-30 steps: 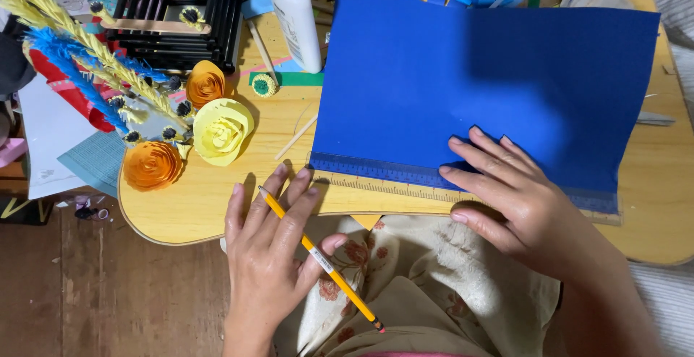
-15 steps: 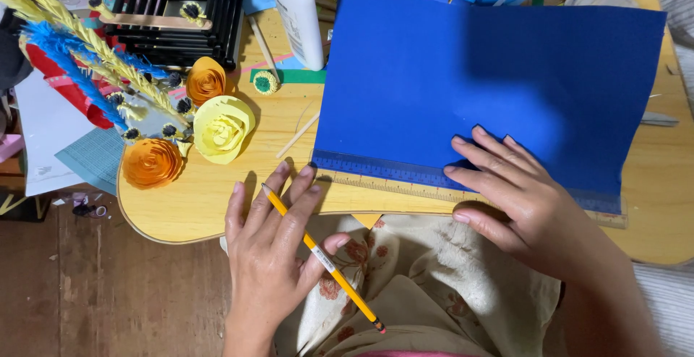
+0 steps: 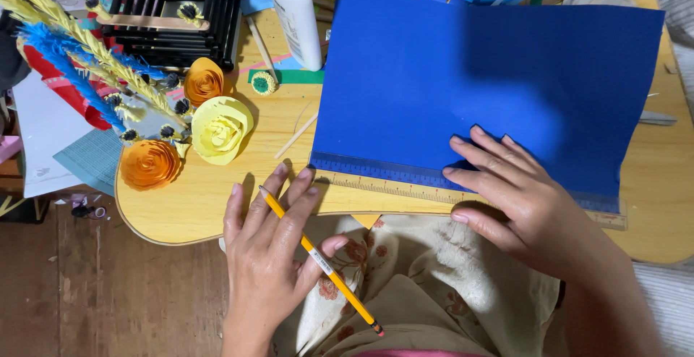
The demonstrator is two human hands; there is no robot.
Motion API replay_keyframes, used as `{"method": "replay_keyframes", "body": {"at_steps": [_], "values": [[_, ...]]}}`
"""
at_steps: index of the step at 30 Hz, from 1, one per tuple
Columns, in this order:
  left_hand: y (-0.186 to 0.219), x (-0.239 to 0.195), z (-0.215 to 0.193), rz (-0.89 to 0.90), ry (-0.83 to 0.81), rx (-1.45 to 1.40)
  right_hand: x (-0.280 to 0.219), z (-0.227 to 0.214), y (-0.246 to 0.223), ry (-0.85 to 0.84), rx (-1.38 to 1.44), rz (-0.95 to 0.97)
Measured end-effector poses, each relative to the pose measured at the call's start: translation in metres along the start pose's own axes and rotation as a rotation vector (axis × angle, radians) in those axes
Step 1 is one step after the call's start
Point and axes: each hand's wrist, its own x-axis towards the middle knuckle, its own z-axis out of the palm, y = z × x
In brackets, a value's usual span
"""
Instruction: Measuring, marking, cutting, and folding blue paper to create decorative elements for a craft project.
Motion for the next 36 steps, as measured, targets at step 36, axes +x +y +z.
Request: {"method": "replay_keyframes", "body": {"at_steps": [36], "values": [[0.013,0.016,-0.001,0.091,0.004,0.120,-0.001,0.002,0.002,0.050,-0.030,-0.010]]}}
